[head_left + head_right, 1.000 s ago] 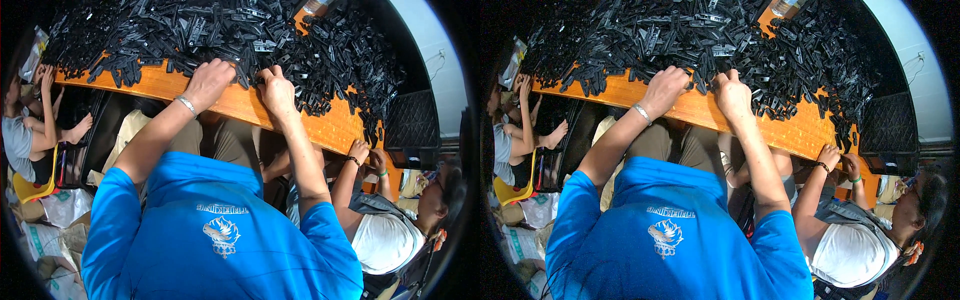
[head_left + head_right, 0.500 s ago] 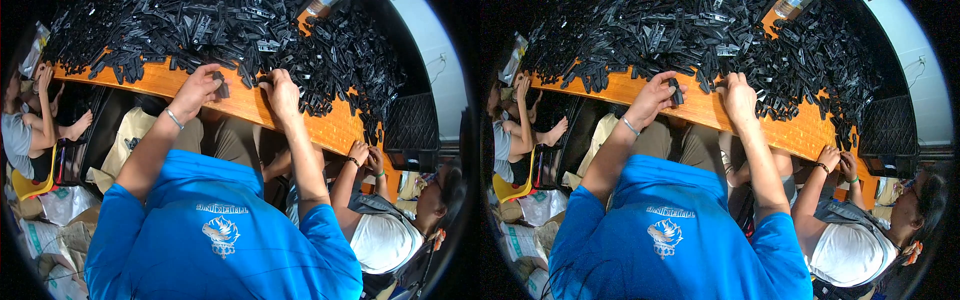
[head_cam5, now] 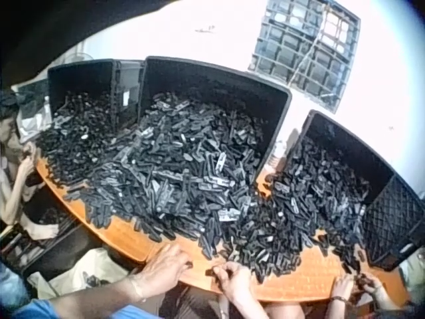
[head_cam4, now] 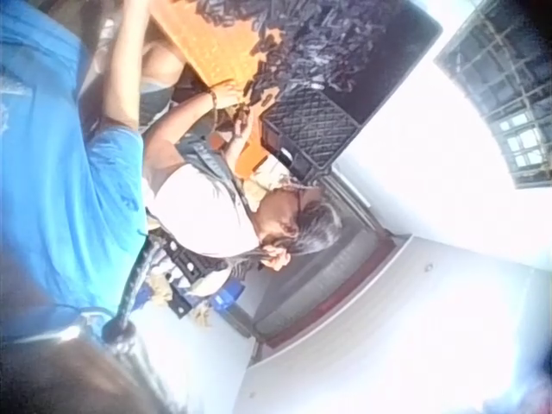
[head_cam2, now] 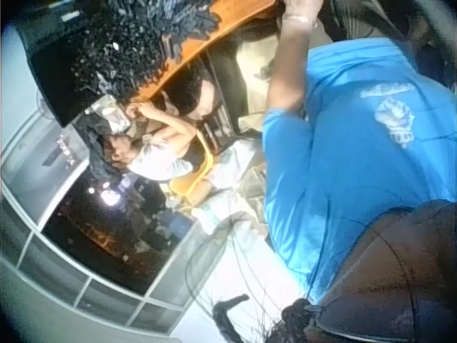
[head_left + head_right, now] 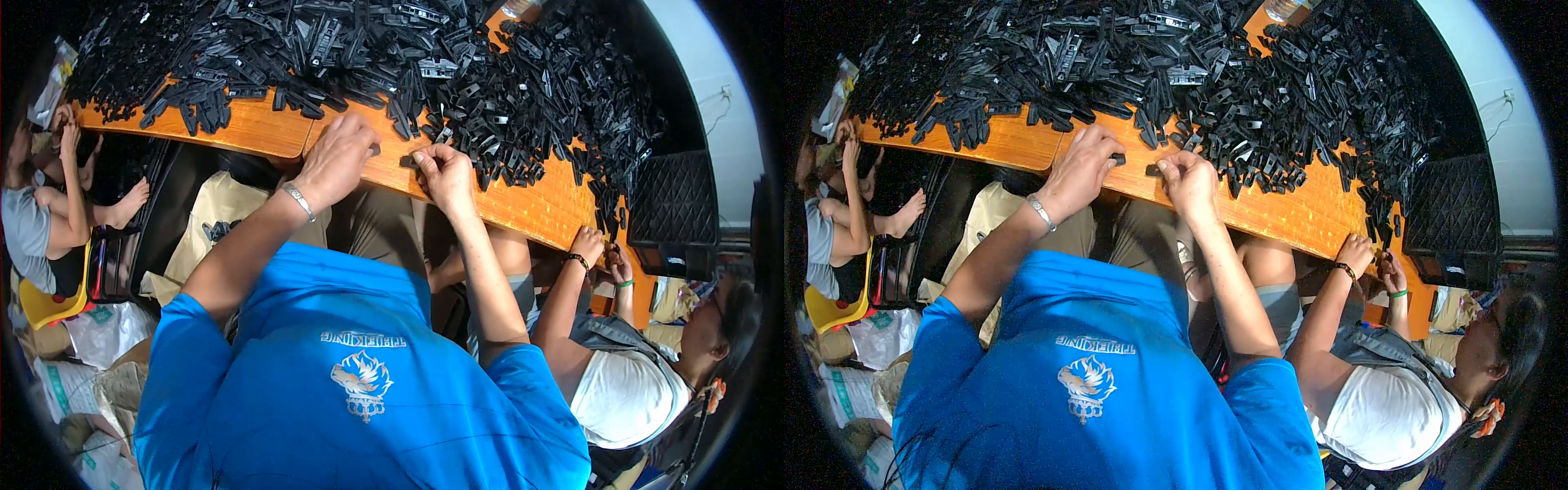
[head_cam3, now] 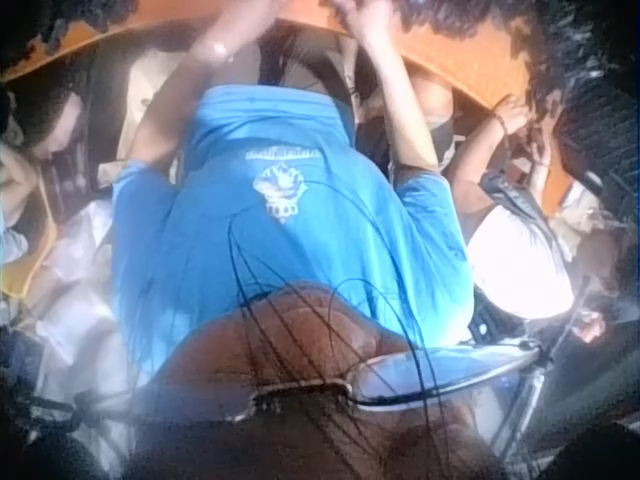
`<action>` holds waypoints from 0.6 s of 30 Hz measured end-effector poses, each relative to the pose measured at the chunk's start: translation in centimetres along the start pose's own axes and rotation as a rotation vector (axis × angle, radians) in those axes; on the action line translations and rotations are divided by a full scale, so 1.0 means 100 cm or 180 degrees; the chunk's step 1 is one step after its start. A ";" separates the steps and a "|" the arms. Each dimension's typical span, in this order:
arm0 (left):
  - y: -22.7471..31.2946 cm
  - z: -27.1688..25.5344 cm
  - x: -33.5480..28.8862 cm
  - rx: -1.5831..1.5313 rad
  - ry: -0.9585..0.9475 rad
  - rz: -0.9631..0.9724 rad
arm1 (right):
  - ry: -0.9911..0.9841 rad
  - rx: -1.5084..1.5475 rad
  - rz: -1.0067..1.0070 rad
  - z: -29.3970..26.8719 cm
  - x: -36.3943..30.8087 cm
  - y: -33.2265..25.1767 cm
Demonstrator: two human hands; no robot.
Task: The person assembles plastic components by picking up plastic parts from the table and fitting them together by hand.
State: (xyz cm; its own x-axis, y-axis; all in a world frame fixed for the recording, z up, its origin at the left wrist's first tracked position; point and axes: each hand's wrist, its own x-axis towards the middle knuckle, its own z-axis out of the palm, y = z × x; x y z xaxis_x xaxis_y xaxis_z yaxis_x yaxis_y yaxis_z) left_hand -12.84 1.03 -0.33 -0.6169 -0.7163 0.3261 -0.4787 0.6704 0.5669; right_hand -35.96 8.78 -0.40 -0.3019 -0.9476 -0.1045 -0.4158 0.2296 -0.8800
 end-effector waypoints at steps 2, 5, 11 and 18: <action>-0.001 0.000 0.000 0.0156 0.0086 0.0170 | 0.0185 -0.0337 -0.0041 -0.001 0.001 -0.006; 0.003 -0.008 -0.004 0.0409 0.0070 0.0025 | 0.0125 -0.0539 -0.0124 -0.007 -0.003 -0.007; -0.006 -0.021 -0.017 0.0349 0.0528 -0.0118 | -0.0060 -0.1418 -0.1127 -0.017 -0.016 -0.019; -0.013 -0.019 -0.021 0.0114 0.0564 -0.0113 | 0.0089 -0.1466 -0.1786 0.016 -0.013 -0.048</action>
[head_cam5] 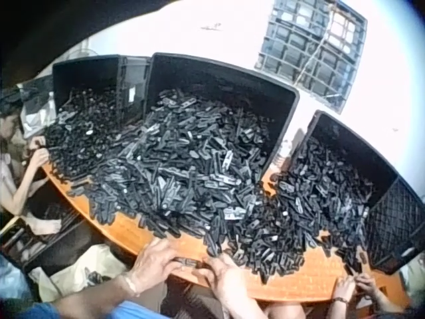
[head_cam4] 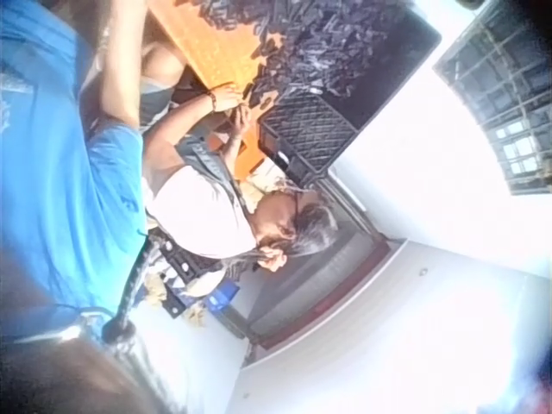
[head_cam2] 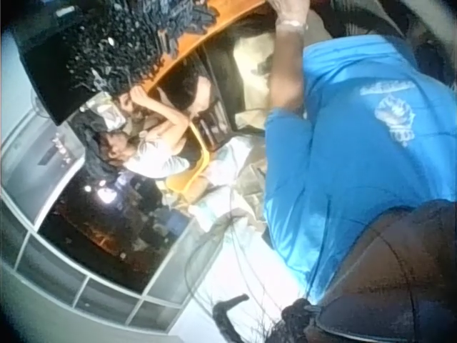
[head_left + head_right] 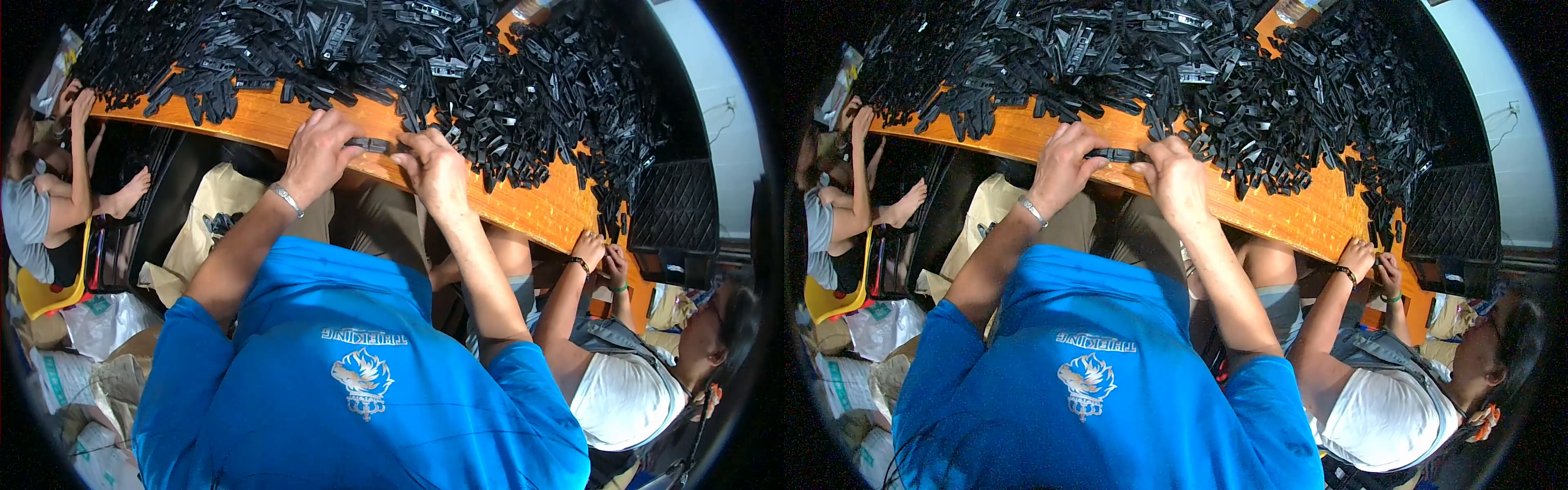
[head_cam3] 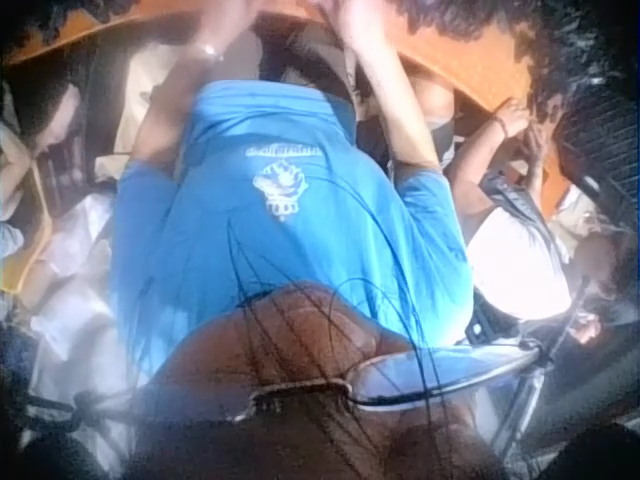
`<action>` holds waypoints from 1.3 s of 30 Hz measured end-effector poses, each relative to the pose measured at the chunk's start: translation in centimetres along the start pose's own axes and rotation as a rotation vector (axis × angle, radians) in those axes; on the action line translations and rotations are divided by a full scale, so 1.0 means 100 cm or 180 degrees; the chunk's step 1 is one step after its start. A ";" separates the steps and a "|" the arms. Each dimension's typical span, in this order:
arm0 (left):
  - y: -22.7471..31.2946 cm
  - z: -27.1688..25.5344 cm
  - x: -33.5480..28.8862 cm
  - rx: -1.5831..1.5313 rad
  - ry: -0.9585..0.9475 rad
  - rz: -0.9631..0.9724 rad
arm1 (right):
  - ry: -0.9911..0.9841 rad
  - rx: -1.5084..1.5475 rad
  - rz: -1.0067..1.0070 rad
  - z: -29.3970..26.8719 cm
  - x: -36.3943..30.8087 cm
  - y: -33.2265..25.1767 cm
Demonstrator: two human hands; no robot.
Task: The person assembles plastic components by picking up plastic parts from the table and fitting them together by hand.
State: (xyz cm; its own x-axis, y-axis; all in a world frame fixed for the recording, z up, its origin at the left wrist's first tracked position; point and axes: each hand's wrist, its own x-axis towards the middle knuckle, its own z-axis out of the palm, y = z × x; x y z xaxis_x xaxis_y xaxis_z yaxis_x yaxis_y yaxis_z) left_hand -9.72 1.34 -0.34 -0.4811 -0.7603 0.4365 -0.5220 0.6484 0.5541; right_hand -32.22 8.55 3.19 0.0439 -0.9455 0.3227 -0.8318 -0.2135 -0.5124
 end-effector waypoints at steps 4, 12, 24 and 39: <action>-0.003 0.001 -0.002 -0.0149 0.0044 0.0064 | -0.0234 -0.0395 -0.0120 0.011 0.010 -0.013; -0.010 0.004 -0.002 -0.0289 0.0099 -0.0025 | -0.0393 -0.0523 -0.0195 0.019 0.019 0.004; -0.032 -0.074 -0.025 0.0003 -0.1052 -0.0261 | -0.0729 0.0439 -0.0826 0.041 0.016 -0.023; 0.020 0.040 0.071 0.0528 -0.0175 0.1181 | -0.0244 -0.0825 0.0058 -0.008 0.040 0.035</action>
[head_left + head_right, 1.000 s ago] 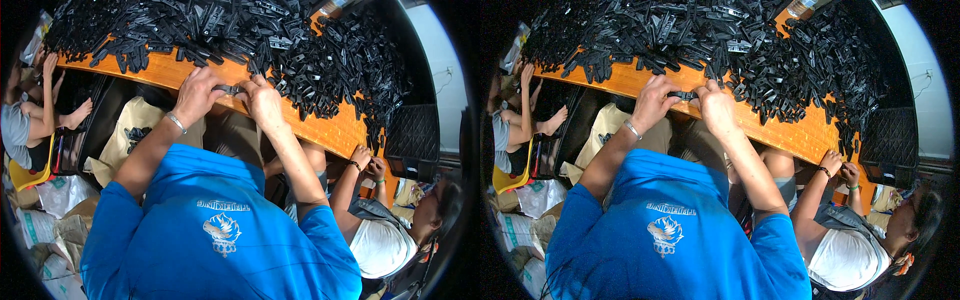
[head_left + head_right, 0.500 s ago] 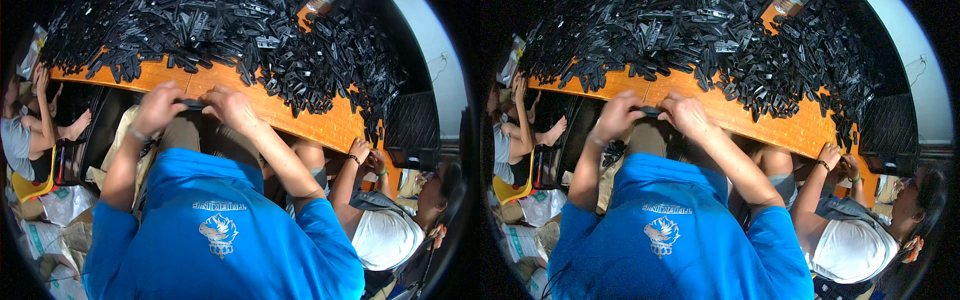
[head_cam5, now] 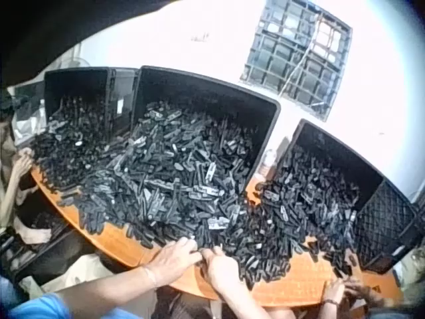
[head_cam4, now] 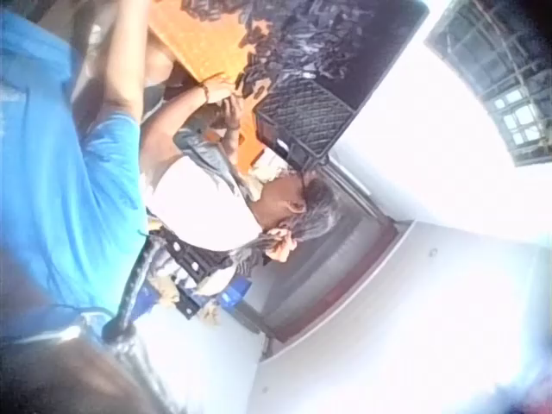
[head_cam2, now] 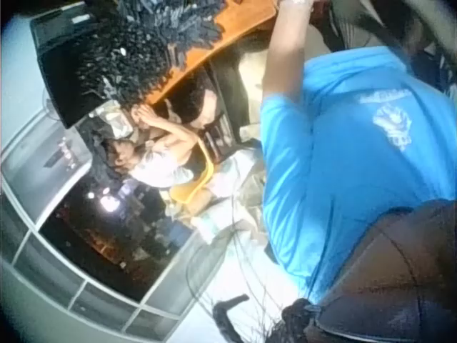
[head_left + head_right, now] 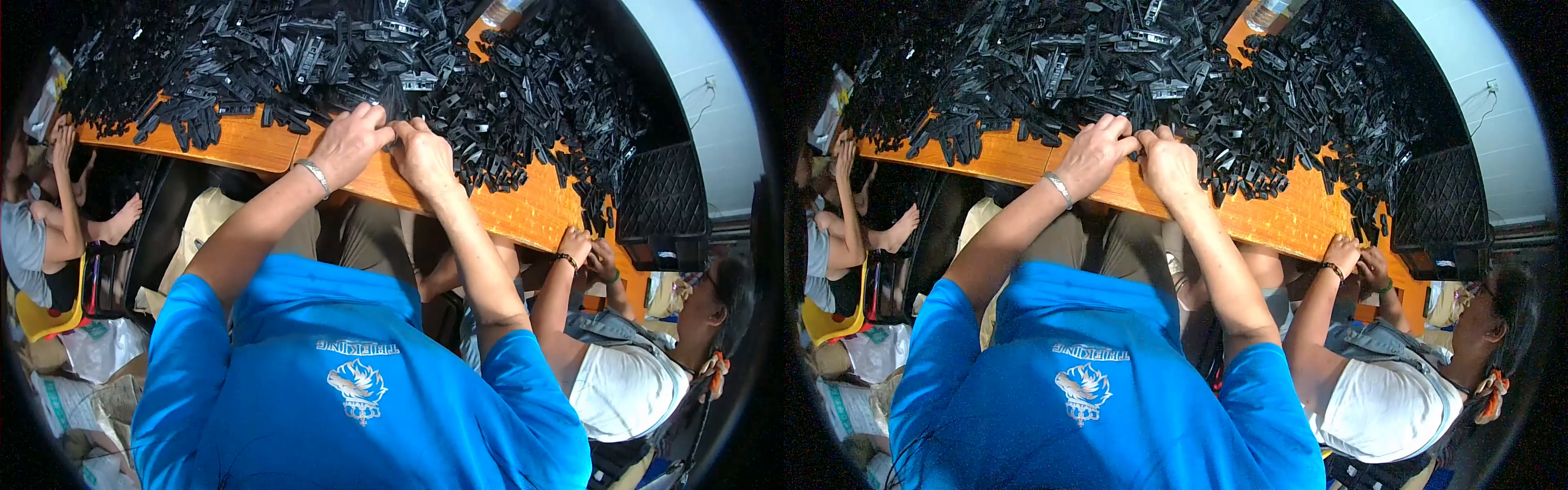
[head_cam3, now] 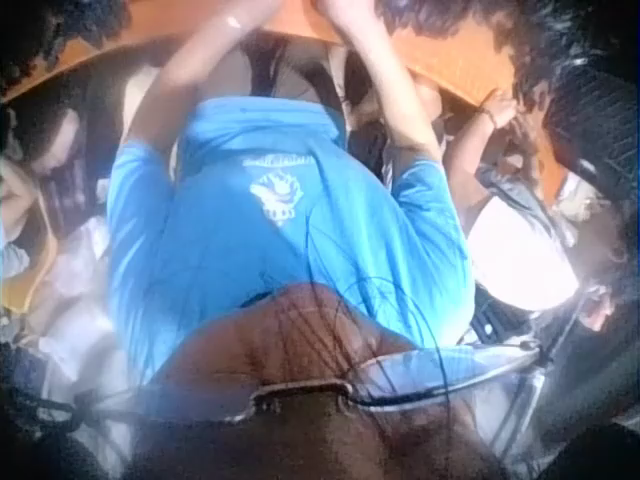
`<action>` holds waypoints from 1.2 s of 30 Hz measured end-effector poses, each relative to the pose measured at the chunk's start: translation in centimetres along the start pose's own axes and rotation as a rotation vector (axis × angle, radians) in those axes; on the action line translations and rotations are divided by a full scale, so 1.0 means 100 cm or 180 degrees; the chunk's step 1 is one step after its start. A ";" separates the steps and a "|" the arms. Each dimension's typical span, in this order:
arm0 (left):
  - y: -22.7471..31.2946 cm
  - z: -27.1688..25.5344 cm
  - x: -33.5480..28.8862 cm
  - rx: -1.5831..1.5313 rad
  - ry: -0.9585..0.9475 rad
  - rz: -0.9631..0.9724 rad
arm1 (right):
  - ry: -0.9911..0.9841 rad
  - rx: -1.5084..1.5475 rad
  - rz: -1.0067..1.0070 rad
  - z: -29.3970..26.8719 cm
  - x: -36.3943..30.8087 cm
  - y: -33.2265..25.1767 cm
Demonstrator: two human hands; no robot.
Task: The person assembles plastic components by picking up plastic parts from the table and fitting them together by hand.
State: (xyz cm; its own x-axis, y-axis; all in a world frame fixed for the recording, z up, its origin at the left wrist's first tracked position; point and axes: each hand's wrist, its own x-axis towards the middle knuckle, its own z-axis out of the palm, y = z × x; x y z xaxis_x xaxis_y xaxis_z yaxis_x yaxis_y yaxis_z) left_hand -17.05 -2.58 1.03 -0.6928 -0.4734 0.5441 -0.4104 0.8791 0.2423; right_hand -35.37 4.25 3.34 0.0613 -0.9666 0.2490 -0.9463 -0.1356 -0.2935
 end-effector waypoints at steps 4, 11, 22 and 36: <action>0.000 -0.006 0.012 0.0066 -0.0148 0.0157 | -0.0019 -0.0152 0.0093 0.000 0.001 0.002; -0.007 -0.007 -0.005 0.0038 0.0081 0.0153 | -0.0057 -0.0003 0.0105 0.003 -0.004 0.006; 0.012 -0.008 -0.056 -0.2182 0.0841 -0.1977 | -0.0354 -0.0097 -0.0100 0.002 -0.015 -0.004; 0.010 -0.025 -0.070 -0.0551 0.0614 -0.1152 | 0.0288 0.1004 -0.0273 0.011 -0.021 -0.031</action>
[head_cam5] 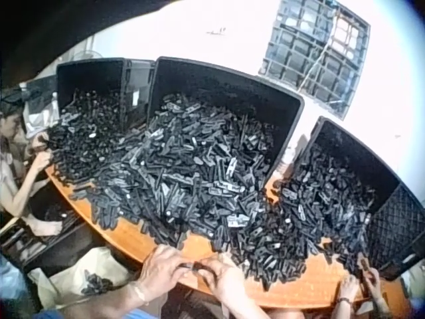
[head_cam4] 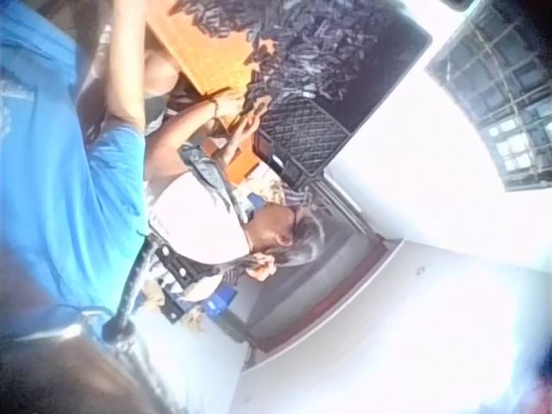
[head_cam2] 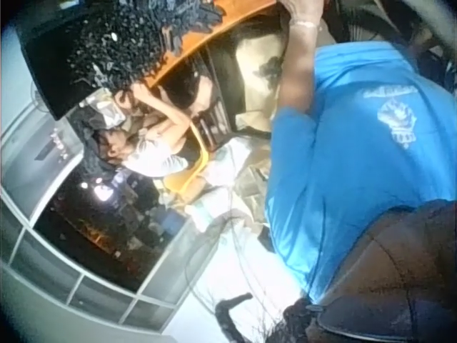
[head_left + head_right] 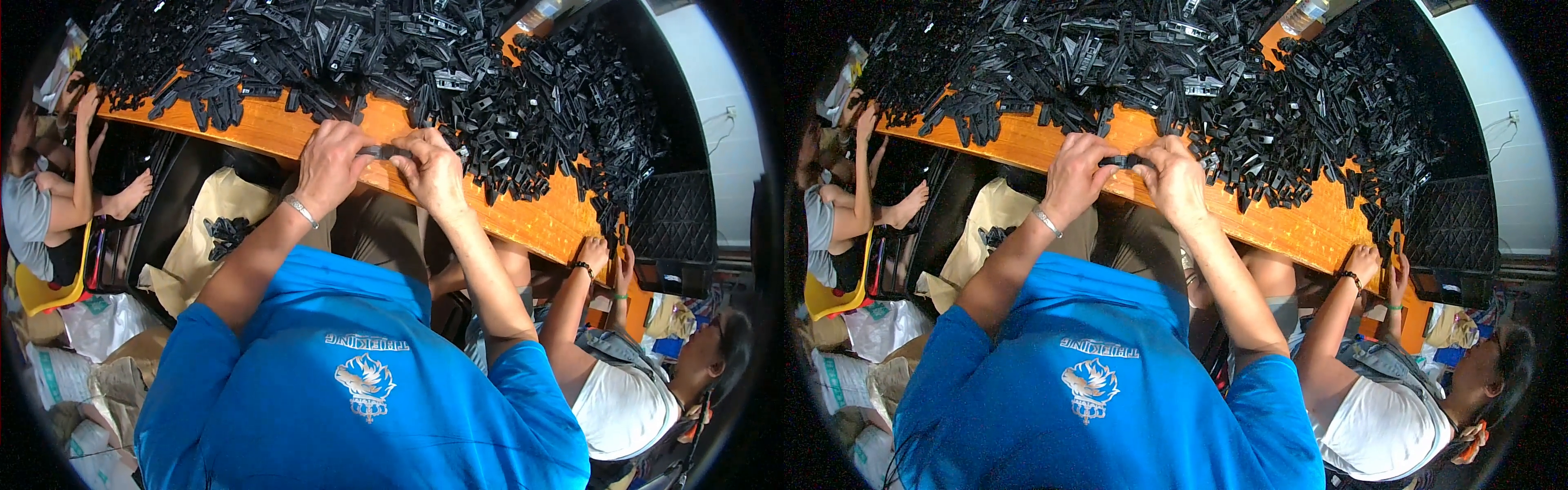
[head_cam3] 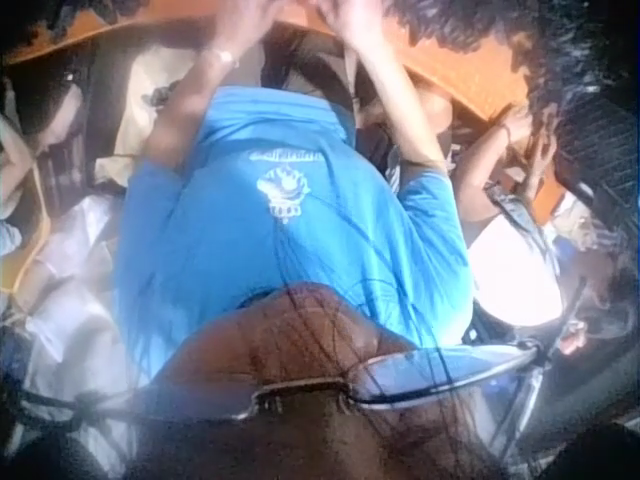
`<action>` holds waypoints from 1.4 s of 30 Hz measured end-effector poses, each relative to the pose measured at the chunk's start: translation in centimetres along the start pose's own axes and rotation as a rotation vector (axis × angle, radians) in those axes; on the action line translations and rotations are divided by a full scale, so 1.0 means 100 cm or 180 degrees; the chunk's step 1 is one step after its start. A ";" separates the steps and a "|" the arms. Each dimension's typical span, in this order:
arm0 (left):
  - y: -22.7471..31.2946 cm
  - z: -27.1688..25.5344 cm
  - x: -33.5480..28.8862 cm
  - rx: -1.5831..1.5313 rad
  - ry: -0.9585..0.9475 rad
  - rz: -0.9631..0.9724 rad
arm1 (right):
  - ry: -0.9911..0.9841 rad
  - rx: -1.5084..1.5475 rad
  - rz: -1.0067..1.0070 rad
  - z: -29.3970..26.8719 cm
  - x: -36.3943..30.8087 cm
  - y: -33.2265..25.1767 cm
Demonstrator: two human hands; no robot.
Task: The person assembles plastic components by picking up plastic parts from the table and fitting them together by hand.
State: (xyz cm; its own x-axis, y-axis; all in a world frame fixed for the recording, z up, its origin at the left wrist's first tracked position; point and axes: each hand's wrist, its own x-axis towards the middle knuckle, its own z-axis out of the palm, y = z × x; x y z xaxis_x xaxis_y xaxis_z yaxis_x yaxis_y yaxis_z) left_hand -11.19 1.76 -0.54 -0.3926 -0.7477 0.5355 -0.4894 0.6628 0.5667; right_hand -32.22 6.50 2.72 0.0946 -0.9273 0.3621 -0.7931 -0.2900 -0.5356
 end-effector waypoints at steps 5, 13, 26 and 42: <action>-0.003 0.003 -0.001 -0.0068 -0.0047 -0.0057 | -0.0024 -0.0162 0.0124 -0.002 0.001 0.014; -0.005 0.014 0.003 -0.0167 0.0064 -0.0204 | -0.0405 -0.0017 -0.0547 0.006 0.024 0.018; -0.029 -0.138 -0.031 0.0862 -0.0635 -0.0896 | 0.0214 -0.0856 0.0496 -0.048 -0.021 0.027; -0.005 0.002 0.041 0.1024 -0.0197 -0.0499 | -0.0176 -0.1449 0.0854 -0.030 0.009 0.048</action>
State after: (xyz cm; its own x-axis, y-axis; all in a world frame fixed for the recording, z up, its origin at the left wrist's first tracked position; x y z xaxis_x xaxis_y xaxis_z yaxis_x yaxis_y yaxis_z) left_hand -12.73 -1.69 1.25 -0.3349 -0.8468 0.4133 -0.7635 0.5009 0.4076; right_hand -37.75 4.96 2.77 -0.1258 -0.9695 0.2104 -0.9735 0.0799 -0.2141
